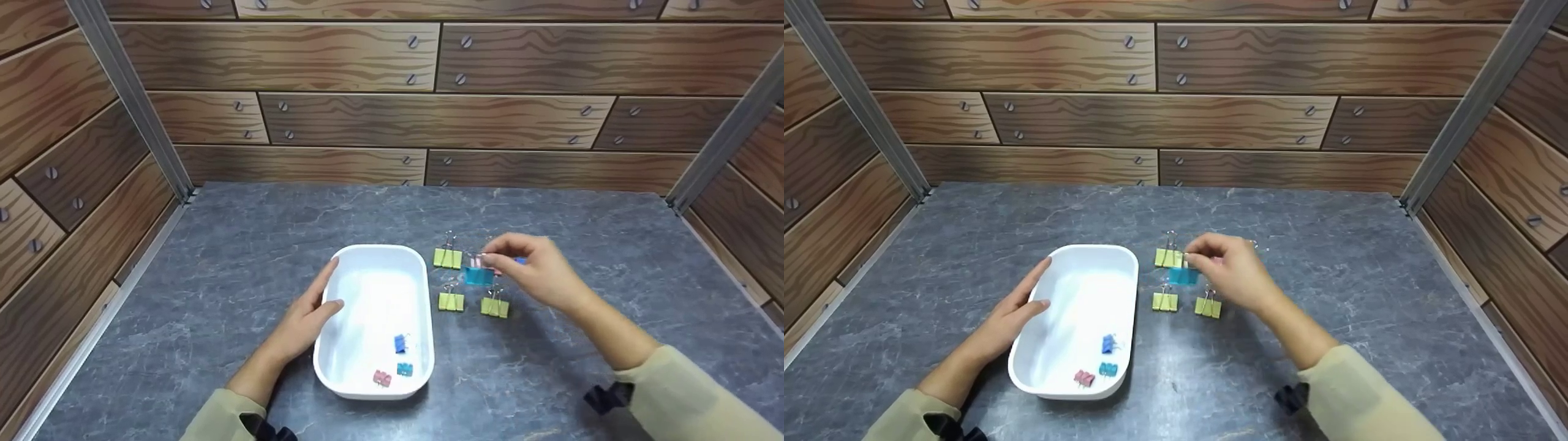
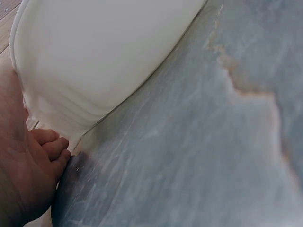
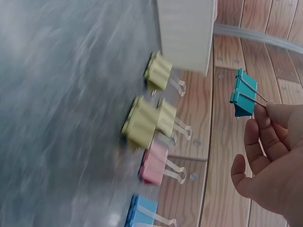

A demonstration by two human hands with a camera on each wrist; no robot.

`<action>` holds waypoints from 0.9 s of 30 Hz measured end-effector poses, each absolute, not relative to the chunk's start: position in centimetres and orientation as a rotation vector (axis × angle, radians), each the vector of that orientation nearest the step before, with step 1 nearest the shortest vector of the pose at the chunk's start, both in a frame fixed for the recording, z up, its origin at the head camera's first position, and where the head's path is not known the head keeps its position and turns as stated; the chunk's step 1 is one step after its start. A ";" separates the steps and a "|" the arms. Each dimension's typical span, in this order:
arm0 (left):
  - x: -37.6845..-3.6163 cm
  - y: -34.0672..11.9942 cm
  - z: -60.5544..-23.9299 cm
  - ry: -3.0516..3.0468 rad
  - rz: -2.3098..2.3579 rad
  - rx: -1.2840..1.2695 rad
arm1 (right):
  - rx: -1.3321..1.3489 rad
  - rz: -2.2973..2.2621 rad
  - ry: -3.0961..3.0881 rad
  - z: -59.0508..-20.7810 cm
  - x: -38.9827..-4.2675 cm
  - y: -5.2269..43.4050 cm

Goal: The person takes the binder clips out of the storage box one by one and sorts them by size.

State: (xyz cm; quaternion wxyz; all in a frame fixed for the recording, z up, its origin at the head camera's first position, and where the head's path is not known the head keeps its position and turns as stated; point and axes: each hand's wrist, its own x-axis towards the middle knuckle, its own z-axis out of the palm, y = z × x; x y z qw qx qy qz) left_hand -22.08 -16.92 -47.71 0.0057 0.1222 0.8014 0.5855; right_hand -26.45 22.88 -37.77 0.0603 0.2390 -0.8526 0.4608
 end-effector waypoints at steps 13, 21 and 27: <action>-22.2 -16.9 -47.8 2.506 1.838 0.368 | 0.571 1.190 -2.693 -39.0 -26.1 28.3; -22.1 -16.9 -47.7 2.509 1.842 0.399 | 0.513 1.192 -2.749 -40.4 -26.0 30.6; -22.1 -17.0 -47.7 2.508 1.848 0.408 | 0.534 1.219 -2.745 -41.4 -26.0 31.8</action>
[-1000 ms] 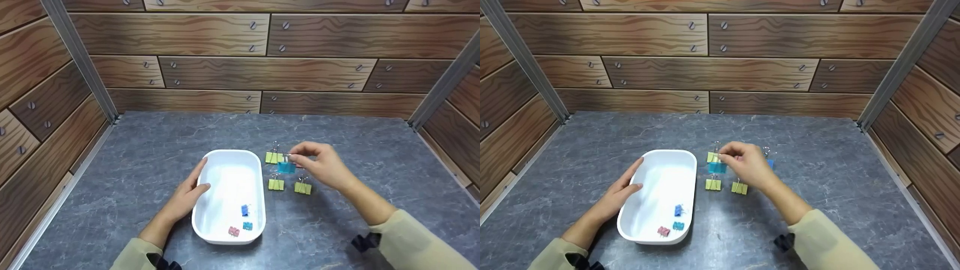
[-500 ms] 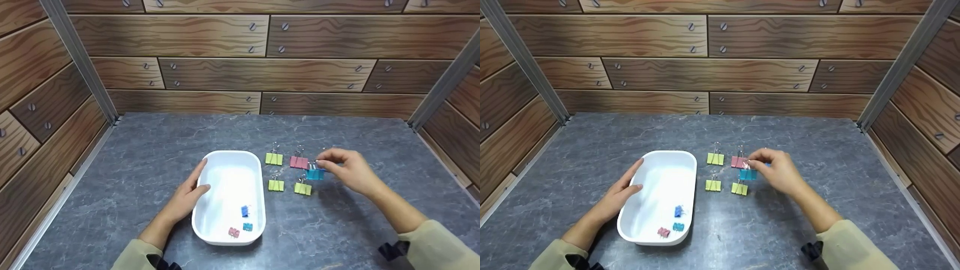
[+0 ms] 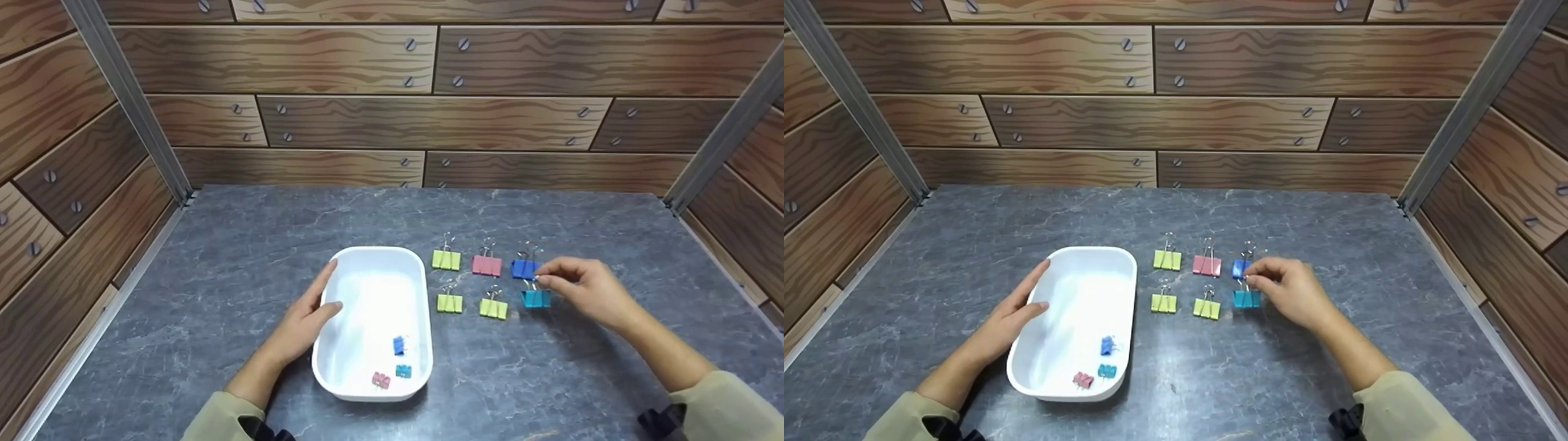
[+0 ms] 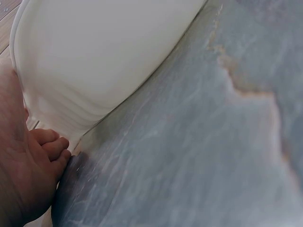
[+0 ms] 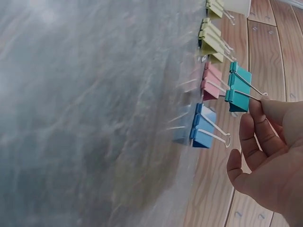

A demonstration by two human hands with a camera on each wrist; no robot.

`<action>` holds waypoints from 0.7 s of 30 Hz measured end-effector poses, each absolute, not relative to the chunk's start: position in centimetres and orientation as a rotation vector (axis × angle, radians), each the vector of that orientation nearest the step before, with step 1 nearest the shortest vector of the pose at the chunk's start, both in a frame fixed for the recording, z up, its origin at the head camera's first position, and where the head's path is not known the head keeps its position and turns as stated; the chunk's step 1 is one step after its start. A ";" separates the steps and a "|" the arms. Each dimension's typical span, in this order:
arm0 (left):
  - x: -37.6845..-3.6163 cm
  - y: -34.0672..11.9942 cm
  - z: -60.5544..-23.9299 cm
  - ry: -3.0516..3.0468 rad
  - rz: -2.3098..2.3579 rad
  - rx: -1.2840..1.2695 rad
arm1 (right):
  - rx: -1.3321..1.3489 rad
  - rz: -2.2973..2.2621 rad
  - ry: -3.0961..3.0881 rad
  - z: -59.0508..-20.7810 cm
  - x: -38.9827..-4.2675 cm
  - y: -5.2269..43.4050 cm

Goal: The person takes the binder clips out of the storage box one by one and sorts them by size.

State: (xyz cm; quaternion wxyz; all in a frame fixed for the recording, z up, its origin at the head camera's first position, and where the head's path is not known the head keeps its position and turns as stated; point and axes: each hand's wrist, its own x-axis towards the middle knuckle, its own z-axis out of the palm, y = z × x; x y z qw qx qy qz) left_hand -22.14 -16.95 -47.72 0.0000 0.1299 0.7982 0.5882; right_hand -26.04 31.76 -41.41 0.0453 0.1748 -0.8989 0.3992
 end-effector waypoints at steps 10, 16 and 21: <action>-22.1 -16.9 -47.7 2.506 1.834 0.387 | 0.535 1.171 -2.778 -42.5 -26.0 32.7; -22.1 -16.9 -47.8 2.488 1.857 0.396 | 0.529 1.153 -2.802 -42.8 -26.1 32.9; -22.2 -16.9 -47.9 2.492 1.851 0.391 | 0.536 1.148 -2.804 -43.1 -26.1 33.0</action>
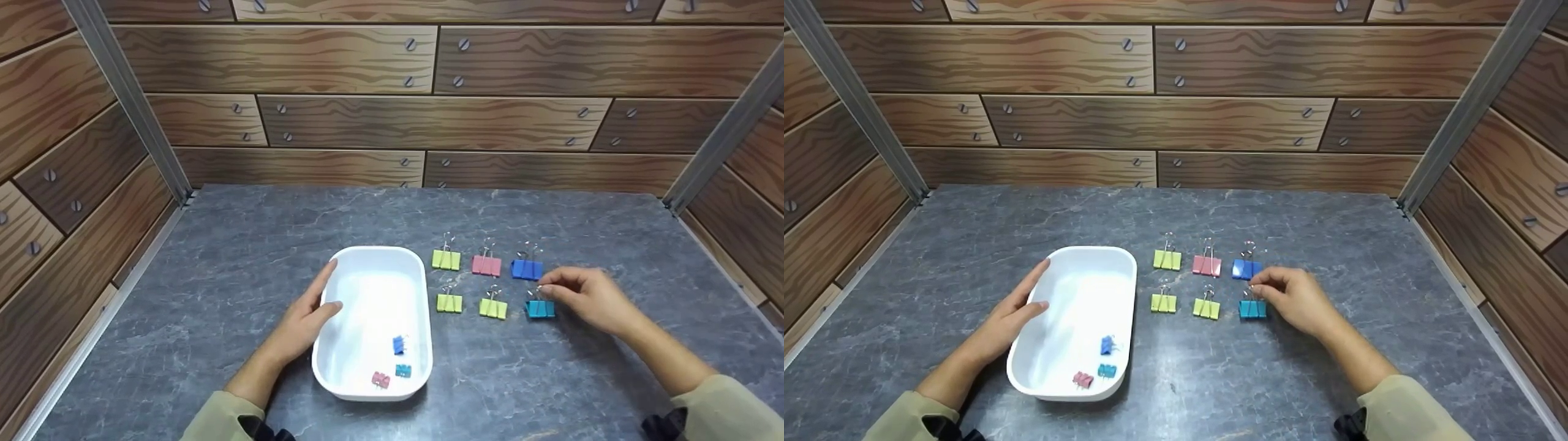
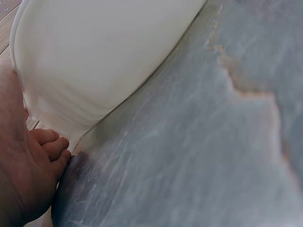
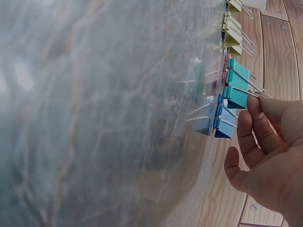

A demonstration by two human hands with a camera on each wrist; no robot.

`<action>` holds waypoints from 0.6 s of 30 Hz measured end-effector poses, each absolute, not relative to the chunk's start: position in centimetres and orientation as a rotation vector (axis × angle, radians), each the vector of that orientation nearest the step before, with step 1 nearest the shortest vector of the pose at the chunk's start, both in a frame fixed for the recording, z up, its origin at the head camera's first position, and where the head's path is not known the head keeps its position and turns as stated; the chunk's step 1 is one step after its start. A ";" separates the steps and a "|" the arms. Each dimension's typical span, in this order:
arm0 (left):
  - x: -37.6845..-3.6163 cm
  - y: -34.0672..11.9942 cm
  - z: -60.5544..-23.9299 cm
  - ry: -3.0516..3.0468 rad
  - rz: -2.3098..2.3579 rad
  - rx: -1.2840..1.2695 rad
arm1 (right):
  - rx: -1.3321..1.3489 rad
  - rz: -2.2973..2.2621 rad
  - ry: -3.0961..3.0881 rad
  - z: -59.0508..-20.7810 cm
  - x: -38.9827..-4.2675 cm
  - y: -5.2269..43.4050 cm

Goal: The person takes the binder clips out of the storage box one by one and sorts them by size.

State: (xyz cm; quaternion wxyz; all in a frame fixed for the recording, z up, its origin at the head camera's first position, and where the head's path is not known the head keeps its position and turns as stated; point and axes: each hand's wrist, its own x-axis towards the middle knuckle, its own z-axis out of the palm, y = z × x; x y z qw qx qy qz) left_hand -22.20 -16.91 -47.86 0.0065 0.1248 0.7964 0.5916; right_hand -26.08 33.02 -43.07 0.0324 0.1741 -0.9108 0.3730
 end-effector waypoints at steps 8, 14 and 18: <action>-22.1 -16.9 -47.7 2.517 1.848 0.401 | 0.510 1.154 -2.840 -43.2 -26.0 33.2; -22.1 -16.8 -47.6 2.518 1.841 0.398 | 0.494 1.139 -2.858 -43.2 -25.9 33.2; -22.1 -16.9 -47.6 2.499 1.850 0.400 | 0.521 1.157 -2.833 -43.3 -26.0 33.2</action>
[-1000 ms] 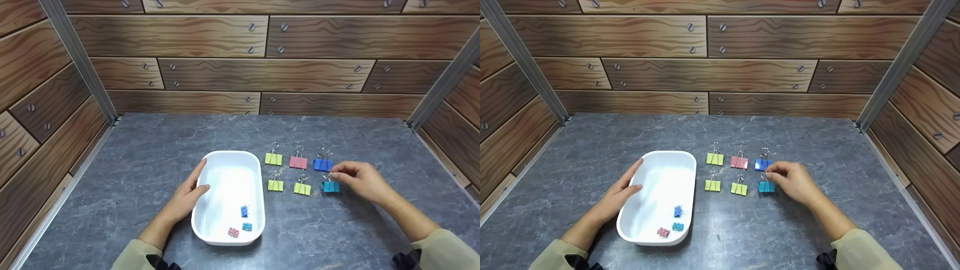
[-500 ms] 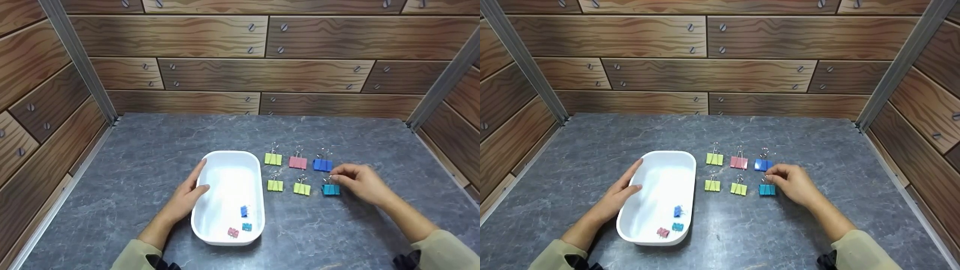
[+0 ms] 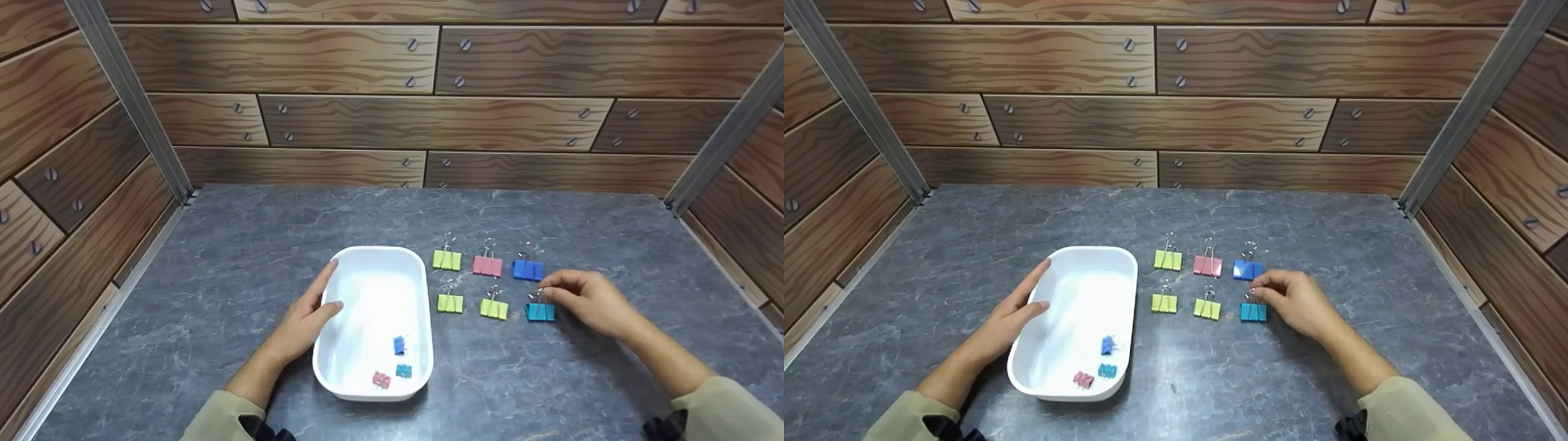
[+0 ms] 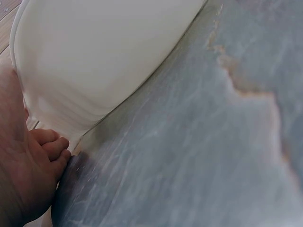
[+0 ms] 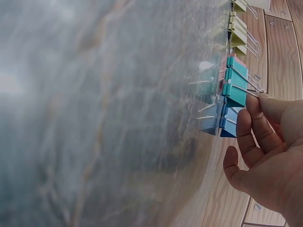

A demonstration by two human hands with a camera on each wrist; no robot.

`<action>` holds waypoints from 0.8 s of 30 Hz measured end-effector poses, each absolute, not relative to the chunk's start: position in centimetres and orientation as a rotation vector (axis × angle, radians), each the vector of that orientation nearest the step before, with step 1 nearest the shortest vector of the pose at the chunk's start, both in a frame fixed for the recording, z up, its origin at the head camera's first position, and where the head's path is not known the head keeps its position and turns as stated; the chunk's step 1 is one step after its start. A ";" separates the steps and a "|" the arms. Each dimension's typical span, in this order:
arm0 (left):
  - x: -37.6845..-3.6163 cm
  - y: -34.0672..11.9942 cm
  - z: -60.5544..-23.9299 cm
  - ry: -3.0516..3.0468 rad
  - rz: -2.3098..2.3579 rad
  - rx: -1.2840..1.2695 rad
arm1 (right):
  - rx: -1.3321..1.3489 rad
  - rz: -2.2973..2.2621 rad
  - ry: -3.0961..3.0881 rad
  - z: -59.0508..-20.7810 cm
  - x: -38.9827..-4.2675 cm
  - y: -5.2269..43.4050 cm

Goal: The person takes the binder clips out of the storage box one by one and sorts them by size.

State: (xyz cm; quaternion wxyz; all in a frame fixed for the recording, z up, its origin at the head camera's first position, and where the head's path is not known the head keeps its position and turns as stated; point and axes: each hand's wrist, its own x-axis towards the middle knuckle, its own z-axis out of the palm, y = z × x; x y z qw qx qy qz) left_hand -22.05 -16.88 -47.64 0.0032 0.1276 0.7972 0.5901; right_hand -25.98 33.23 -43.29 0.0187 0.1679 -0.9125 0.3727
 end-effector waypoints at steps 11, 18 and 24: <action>-22.0 -16.8 -47.5 2.507 1.858 0.401 | 0.505 1.152 -2.847 -43.5 -26.1 33.4; -22.1 -16.8 -47.6 2.515 1.846 0.411 | 0.497 1.120 -2.868 -43.3 -26.1 33.5; -22.1 -16.9 -47.6 2.528 1.829 0.393 | 0.470 1.075 -2.889 -42.8 -26.2 33.7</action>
